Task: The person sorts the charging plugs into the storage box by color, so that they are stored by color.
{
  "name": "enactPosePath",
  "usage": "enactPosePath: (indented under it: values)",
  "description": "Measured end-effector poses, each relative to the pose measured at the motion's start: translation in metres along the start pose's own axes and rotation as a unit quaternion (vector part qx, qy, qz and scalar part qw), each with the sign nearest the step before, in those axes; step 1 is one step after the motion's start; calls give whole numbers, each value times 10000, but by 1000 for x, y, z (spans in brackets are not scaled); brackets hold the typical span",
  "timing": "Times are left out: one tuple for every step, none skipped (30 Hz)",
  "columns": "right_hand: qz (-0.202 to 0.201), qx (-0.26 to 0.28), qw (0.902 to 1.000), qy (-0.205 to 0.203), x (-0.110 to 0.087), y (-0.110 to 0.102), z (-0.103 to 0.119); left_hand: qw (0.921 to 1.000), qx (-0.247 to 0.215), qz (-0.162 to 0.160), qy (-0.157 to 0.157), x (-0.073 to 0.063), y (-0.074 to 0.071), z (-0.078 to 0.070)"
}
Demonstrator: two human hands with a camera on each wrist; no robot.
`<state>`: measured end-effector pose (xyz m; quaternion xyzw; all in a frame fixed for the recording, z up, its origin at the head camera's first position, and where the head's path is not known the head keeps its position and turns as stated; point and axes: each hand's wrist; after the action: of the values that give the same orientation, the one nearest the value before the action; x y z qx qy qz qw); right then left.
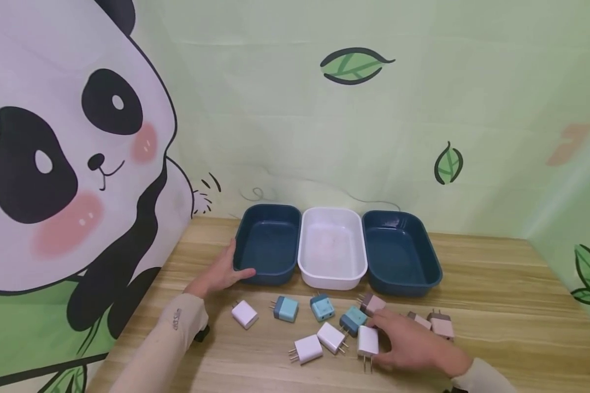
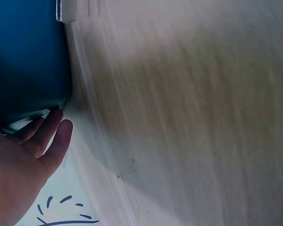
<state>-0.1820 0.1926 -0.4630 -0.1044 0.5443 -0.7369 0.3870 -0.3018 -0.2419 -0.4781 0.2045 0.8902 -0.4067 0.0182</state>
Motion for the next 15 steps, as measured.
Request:
enactPosePath:
  values:
    - [-34, 21, 10000, -46, 0, -2, 0, 10000, 25, 6, 15, 0, 0, 1]
    - [-63, 46, 9999, -91, 1, -4, 1, 10000, 22, 11, 8, 1, 1, 1]
    - [-90, 70, 9998, -144, 2, -7, 1, 10000, 12, 10, -11, 1, 1, 1]
    - [-114, 97, 9997, -200, 2, -9, 1, 10000, 25, 23, -9, 1, 1, 2]
    - [-127, 133, 9995, -251, 3, -11, 2, 10000, 31, 31, -18, 1, 1, 2]
    - [-154, 157, 9993, -308, 4, -13, 3, 10000, 12, 30, -38, 1, 2, 2]
    - [-185, 191, 9989, -385, 6, -16, 4, 10000, 12, 33, -21, 1, 2, 2]
    - [-204, 247, 9985, -445, 7, -18, 5, 10000, 6, 27, -35, 1, 2, 2]
    - [-235, 283, 9980, -521, 8, -21, 6, 10000, 8, 27, -24, 2, 2, 2]
    - [-282, 295, 9974, -596, 10, -23, 8, 10000, 5, 32, -18, 2, 2, 3]
    - [-329, 284, 9969, -658, 12, -25, 9, 10000, -22, 21, -2, 2, 2, 2]
    - [-376, 281, 9964, -707, 14, -28, 10, 10000, -47, 17, 29, 2, 2, 2]
    - [-395, 309, 9962, -715, 16, -31, 11, 10000, -56, 16, 43, 3, 2, 2]
    - [-404, 331, 9961, -704, 18, -34, 12, 10000, -81, 5, 39, 2, 2, 2]
    - [-430, 347, 9960, -709, 20, -36, 13, 9999, -104, -6, 52, 2, 2, 2]
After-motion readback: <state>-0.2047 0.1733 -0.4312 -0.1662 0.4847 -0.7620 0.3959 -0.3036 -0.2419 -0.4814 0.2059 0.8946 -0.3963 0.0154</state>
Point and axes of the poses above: each hand's wrist, its own x-axis towards the middle knuckle, its own y-axis out of the palm, z = x × y, and after that the axes turned 11 degrees about z, right-handed
